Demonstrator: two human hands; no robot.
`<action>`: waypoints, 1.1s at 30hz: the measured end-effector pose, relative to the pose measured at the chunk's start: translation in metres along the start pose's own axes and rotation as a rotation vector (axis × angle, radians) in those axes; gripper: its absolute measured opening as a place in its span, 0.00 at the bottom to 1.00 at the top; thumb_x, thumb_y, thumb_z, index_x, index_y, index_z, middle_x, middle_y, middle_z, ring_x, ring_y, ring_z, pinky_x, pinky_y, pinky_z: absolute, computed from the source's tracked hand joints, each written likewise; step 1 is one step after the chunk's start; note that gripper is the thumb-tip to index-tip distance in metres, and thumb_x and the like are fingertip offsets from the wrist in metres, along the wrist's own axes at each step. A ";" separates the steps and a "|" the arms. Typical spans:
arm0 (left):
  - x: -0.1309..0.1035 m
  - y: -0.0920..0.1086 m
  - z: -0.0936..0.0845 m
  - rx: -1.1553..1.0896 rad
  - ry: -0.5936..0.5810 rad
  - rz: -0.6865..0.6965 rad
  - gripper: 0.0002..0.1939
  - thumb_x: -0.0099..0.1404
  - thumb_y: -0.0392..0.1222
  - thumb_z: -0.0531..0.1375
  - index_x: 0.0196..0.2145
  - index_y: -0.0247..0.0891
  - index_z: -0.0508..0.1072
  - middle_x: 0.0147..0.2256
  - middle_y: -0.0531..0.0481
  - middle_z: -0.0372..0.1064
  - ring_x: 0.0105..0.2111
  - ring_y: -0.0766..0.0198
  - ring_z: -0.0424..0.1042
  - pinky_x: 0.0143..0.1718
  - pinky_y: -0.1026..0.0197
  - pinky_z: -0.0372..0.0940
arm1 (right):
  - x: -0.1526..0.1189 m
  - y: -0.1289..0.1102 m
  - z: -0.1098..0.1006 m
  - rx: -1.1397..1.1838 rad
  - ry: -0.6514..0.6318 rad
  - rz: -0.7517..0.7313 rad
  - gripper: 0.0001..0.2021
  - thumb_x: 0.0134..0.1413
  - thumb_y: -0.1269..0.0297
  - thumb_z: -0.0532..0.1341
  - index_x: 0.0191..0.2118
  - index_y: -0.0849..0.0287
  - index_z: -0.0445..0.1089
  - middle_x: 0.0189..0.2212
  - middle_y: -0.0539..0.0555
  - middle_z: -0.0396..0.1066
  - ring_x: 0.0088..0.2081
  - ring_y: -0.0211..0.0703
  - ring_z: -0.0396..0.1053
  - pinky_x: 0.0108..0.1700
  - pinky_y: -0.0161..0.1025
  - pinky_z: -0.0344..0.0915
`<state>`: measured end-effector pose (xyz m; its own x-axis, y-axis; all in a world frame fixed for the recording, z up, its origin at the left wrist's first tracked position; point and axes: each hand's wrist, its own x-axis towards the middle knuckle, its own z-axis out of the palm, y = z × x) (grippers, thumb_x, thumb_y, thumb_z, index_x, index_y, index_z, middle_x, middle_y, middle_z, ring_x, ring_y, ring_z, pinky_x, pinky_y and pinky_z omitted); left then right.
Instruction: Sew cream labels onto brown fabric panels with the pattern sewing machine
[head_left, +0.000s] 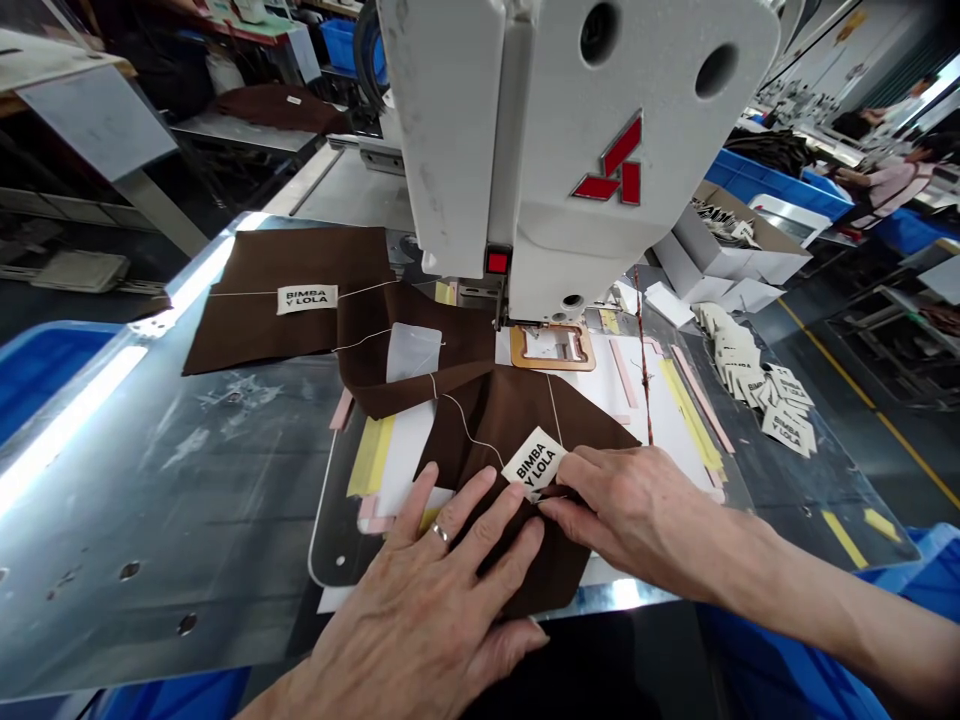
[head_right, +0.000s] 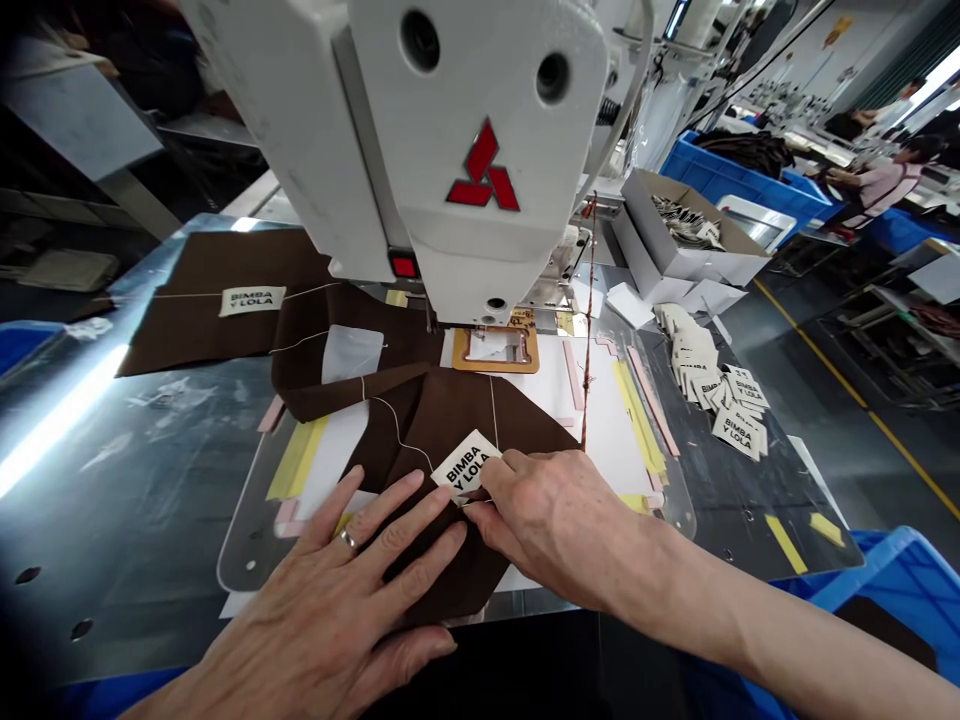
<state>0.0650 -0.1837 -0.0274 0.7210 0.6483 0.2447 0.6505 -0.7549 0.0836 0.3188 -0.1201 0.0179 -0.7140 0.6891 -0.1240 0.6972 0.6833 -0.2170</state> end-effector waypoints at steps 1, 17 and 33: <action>0.000 0.000 0.000 0.002 -0.005 0.001 0.33 0.76 0.64 0.57 0.69 0.43 0.64 0.71 0.43 0.58 0.72 0.44 0.54 0.75 0.35 0.22 | -0.001 -0.001 0.001 -0.011 0.008 -0.004 0.10 0.77 0.60 0.54 0.43 0.59 0.67 0.33 0.52 0.71 0.29 0.41 0.69 0.29 0.41 0.50; 0.001 0.000 -0.001 -0.035 -0.004 -0.012 0.31 0.76 0.60 0.58 0.69 0.43 0.64 0.70 0.43 0.60 0.71 0.42 0.58 0.74 0.29 0.36 | -0.005 -0.002 0.016 0.151 0.126 0.113 0.13 0.76 0.56 0.55 0.38 0.56 0.63 0.29 0.48 0.70 0.27 0.39 0.70 0.29 0.40 0.51; 0.000 0.000 0.001 -0.032 -0.017 -0.010 0.32 0.77 0.62 0.57 0.69 0.44 0.64 0.70 0.43 0.59 0.72 0.44 0.53 0.75 0.35 0.24 | -0.005 -0.010 0.014 0.013 0.070 0.111 0.08 0.76 0.60 0.55 0.41 0.56 0.64 0.32 0.49 0.71 0.30 0.44 0.73 0.29 0.43 0.45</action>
<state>0.0651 -0.1831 -0.0288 0.7187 0.6572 0.2269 0.6499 -0.7510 0.1166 0.3145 -0.1332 0.0069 -0.6255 0.7760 -0.0805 0.7707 0.5986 -0.2182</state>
